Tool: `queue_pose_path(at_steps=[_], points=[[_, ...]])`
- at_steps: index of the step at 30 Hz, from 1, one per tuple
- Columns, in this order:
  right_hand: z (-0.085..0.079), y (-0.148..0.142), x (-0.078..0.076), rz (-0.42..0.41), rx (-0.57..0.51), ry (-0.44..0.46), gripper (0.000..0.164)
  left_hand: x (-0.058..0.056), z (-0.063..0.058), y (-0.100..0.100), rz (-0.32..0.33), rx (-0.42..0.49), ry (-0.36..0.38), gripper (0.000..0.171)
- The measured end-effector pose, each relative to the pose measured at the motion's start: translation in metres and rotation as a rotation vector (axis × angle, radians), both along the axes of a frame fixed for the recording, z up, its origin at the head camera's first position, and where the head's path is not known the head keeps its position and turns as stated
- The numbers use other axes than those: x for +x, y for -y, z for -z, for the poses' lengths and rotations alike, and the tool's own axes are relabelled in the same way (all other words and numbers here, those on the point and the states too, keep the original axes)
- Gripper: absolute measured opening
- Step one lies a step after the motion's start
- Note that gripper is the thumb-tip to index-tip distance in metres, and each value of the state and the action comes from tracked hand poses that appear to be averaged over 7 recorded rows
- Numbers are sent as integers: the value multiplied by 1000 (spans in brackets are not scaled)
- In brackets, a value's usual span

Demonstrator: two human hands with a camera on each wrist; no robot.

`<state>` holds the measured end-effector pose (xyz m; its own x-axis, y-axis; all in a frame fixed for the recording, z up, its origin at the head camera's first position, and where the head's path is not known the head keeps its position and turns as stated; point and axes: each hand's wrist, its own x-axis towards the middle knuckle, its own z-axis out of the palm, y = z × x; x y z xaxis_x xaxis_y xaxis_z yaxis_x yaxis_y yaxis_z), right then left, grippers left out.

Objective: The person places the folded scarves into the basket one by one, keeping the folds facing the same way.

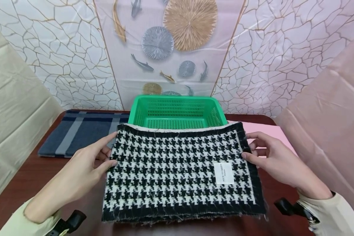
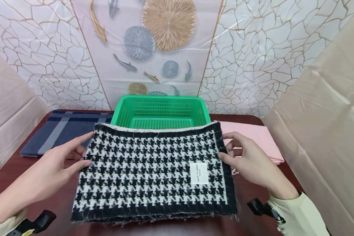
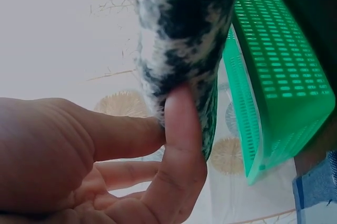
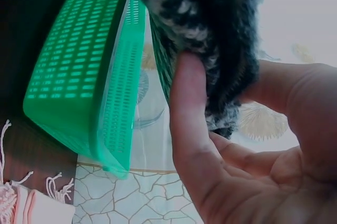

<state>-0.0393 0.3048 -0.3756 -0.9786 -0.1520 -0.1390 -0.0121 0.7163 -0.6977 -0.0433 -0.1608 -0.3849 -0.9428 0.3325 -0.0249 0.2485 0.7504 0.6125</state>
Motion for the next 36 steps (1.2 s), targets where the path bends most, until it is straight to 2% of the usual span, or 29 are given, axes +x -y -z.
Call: queue_pose_path(at_steps=[5,13,20,29,36], points=[[-2,2,2,13,-26,16,56,0,-2,-1,-12,-10,1,75],[-1,3,3,-3,-93,20,54,2,-8,-2,-10,-31,20,73],[1,1,0,5,8,-6,59,5,-9,-7,-36,-36,18,73],[0,0,0,11,17,-7,59,7,-13,-10,-36,1,82,73],[-2,3,3,17,5,-1,61,6,-15,-10,-56,-21,124,72]])
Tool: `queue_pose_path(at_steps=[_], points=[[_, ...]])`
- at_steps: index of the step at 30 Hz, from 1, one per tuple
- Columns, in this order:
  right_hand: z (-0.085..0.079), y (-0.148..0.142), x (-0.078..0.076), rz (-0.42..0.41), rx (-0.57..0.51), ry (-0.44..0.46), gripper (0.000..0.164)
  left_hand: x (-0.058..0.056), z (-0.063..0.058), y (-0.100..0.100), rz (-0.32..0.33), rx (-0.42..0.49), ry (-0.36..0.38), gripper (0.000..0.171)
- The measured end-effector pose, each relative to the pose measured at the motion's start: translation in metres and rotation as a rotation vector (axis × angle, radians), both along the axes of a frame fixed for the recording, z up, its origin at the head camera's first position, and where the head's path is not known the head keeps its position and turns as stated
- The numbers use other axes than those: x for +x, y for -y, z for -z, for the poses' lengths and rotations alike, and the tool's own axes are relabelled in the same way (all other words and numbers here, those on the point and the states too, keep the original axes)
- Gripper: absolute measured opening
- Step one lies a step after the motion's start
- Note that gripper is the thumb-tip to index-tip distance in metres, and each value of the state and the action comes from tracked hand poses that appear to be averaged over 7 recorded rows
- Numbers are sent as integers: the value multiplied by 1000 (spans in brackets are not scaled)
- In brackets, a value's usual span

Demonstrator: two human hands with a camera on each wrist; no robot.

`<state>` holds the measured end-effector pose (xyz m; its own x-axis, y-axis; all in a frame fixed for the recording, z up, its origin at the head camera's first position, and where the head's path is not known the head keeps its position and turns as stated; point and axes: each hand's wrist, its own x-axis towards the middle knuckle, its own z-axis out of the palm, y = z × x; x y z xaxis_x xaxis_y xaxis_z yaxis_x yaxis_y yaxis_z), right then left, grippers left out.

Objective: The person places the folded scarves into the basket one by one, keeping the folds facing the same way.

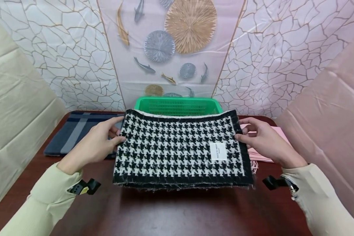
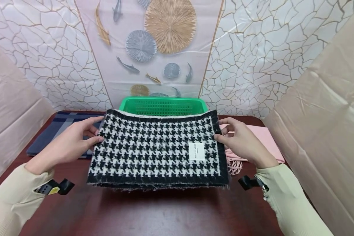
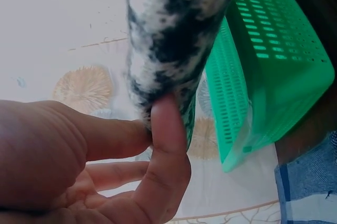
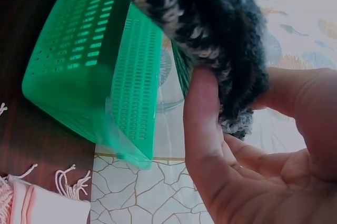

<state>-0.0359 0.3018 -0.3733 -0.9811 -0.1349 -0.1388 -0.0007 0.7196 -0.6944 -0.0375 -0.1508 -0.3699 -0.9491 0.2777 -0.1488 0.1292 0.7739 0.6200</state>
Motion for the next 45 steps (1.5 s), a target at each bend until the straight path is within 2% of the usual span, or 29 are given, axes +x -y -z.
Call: queue_pose_path(at_steps=[6,12,20,27,30,39,45], points=[[0,0,2,-8,12,-24,60,1,-1,-1,-13,-12,5,70],[0,-2,0,-4,-12,2,61,1,0,-2,-18,-8,5,68],[2,1,0,-11,-11,-11,60,1,-3,-2,-36,-26,-4,68],[-1,0,-1,-18,-19,22,61,3,-5,-5,-48,-28,-5,66],[1,-2,-3,-26,-25,22,62,6,-4,-7,-56,-27,-27,65],[3,-1,-22,-12,-28,66,69,-8,-1,-9,-78,1,-28,63],[2,1,-32,-22,-45,58,66,-15,0,-8,-80,8,-24,60]])
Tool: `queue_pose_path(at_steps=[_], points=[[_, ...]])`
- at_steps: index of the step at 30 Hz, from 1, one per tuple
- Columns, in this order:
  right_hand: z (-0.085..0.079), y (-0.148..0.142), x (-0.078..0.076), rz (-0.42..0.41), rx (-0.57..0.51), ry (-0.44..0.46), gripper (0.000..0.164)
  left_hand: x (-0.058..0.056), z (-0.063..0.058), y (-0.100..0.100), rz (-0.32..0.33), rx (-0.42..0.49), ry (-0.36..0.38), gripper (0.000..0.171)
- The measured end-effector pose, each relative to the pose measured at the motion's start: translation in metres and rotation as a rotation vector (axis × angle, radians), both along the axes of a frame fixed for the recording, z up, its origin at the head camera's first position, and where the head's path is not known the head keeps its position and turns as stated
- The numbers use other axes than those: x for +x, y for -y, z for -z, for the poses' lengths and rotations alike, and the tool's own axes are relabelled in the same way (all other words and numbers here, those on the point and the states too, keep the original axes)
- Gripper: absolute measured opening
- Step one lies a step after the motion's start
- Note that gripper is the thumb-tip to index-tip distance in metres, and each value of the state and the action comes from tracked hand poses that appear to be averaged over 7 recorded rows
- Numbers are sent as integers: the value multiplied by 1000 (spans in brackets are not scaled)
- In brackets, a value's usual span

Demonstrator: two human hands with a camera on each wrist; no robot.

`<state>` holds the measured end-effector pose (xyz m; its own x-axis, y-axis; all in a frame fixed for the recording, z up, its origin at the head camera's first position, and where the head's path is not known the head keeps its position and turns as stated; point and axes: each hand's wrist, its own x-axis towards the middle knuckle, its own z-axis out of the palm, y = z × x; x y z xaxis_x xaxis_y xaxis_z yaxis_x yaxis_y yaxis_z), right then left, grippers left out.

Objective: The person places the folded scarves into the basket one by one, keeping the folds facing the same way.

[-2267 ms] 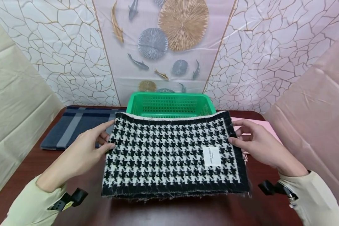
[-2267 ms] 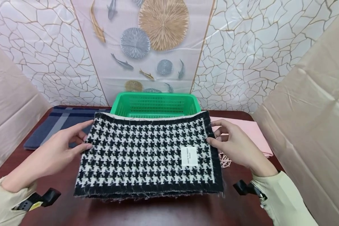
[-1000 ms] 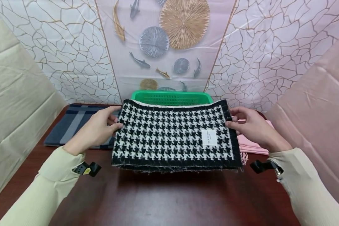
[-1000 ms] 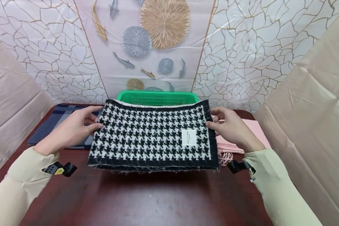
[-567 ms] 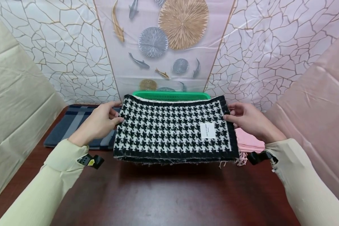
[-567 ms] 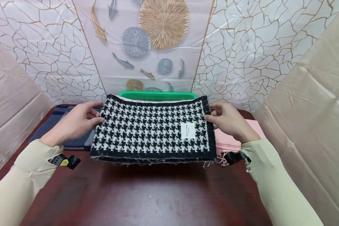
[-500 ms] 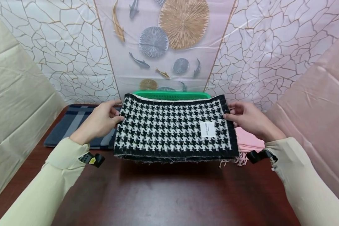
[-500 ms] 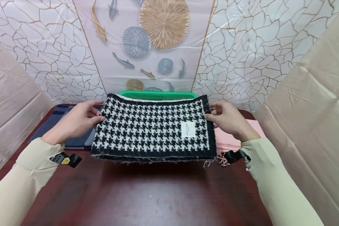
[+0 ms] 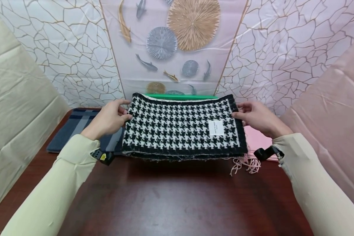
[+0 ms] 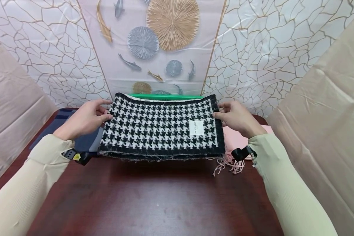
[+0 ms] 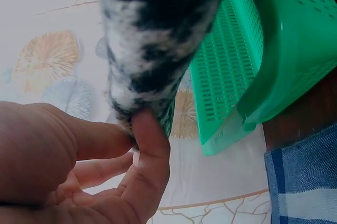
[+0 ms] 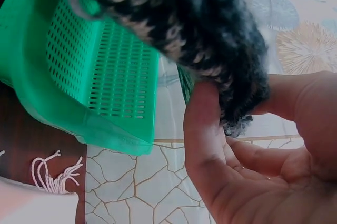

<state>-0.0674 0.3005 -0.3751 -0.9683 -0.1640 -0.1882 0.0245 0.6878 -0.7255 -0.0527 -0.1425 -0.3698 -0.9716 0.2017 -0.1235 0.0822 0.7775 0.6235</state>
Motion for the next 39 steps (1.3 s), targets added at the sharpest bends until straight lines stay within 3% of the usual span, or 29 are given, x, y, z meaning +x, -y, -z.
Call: queue_pose_path(at_steps=[24,39], points=[[-6,5,-28,31,-59,105,68,-29,-6,-4,-39,25,-6,57],[2,5,-41,75,-117,164,65,-47,9,-10,-48,2,5,51]])
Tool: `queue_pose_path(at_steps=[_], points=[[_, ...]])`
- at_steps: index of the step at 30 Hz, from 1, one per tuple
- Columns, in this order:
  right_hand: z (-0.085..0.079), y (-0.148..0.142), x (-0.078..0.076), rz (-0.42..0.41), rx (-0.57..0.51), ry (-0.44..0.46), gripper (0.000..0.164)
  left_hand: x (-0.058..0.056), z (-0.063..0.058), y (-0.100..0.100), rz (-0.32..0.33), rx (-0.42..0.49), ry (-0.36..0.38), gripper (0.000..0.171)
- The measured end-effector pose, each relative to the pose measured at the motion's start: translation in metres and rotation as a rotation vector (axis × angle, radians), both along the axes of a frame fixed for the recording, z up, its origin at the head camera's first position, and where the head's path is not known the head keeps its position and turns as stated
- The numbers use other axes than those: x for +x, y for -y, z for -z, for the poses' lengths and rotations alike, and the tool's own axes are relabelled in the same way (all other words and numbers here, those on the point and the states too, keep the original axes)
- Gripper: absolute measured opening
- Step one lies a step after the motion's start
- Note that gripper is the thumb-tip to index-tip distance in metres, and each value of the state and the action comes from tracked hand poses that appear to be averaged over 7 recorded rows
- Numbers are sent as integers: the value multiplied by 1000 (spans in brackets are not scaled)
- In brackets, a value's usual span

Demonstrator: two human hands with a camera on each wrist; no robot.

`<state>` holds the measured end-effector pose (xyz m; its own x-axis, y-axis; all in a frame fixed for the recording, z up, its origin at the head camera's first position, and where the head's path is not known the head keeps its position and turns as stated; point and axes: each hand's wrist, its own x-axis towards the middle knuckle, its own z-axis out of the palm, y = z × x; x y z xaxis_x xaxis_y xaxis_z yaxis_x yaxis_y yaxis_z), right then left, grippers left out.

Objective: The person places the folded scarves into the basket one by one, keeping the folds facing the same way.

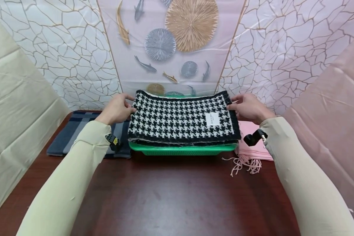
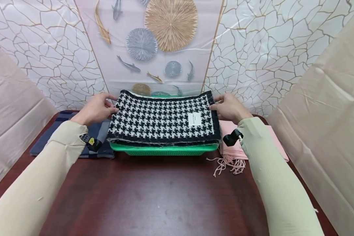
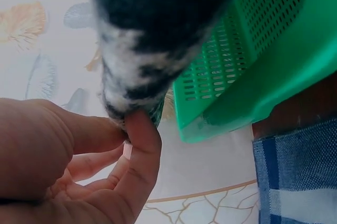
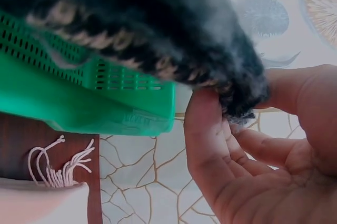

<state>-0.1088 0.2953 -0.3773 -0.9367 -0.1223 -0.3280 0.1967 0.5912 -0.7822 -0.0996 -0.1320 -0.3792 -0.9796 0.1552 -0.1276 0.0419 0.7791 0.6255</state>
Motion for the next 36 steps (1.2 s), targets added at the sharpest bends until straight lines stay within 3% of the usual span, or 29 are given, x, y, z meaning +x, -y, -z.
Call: queue_pose_path(at_steps=[7,14,24,30,36], points=[[6,1,-7,-5,38,-9,66,-10,5,-8,-35,22,36,50],[12,7,-13,-18,96,-17,66,-15,11,-11,-41,-14,29,49],[21,14,-18,-33,113,-54,60,-19,20,-14,-47,61,89,50],[26,16,-20,-41,184,-67,58,-21,21,-22,-76,-9,110,48],[31,16,-22,-46,197,-67,56,-21,22,-27,-65,-73,102,49]])
